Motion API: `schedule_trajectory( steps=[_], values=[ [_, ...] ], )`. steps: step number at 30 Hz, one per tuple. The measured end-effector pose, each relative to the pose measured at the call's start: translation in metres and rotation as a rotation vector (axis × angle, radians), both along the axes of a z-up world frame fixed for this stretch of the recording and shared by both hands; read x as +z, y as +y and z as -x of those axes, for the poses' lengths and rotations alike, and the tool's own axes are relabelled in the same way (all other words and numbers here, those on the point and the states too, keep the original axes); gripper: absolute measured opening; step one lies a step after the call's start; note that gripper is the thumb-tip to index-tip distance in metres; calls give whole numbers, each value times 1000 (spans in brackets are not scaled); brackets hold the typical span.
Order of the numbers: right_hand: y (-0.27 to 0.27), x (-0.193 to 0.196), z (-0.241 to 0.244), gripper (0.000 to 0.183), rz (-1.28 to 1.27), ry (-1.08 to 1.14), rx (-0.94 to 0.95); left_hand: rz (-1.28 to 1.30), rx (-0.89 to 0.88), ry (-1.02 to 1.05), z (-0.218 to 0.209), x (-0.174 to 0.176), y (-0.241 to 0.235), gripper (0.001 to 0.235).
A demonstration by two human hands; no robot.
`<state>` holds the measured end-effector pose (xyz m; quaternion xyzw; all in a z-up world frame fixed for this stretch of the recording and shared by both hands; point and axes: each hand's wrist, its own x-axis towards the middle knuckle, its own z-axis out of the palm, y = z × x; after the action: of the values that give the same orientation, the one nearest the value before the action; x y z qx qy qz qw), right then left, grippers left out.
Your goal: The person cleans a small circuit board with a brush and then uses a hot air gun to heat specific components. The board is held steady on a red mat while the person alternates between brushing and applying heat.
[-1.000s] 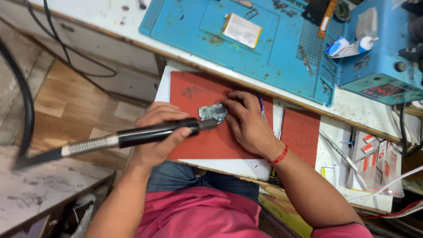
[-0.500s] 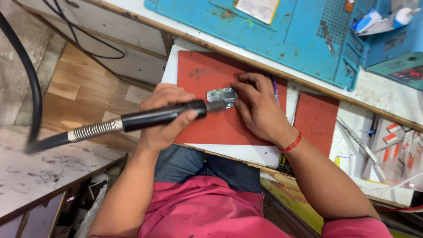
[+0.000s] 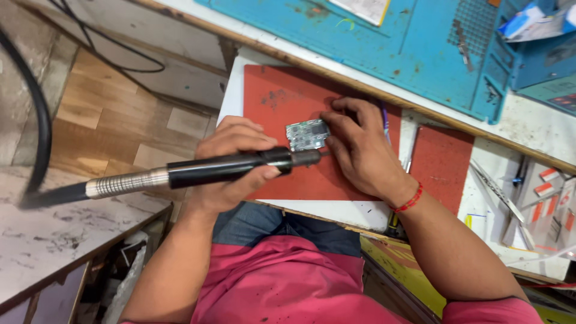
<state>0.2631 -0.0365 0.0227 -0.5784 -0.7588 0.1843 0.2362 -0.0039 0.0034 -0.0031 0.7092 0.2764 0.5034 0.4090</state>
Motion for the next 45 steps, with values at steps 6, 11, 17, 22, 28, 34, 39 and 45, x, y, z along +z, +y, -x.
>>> schedule_trajectory(
  steps=[6, 11, 17, 22, 28, 34, 39, 45],
  values=[
    [-1, 2, 0, 42, -15, 37, 26, 29, 115, 31, -3, 0, -2, 29],
    [0, -1, 0, 42, -5, 7, 27, 77, 170, -43, -2, -4, -7, 30],
    [0, 3, -1, 42, -14, 15, 28, 54, 129, 25, -3, 1, -4, 32],
    [2, 0, 2, 42, -19, 9, 21, 14, 72, -7, -1, 3, -3, 30],
    [-1, -1, -3, 41, -38, -7, 36, 286, 201, -155, -2, 1, -4, 30],
    [-3, -1, 2, 41, -23, -8, 24, 330, 284, -93, -3, 0, -8, 26],
    [2, 0, -2, 41, -59, -2, 51, 6, 75, -46, -2, -3, -2, 23],
    [-2, -3, -3, 39, -72, -5, 48, 23, 7, -9, -1, 1, -2, 29]
  ],
)
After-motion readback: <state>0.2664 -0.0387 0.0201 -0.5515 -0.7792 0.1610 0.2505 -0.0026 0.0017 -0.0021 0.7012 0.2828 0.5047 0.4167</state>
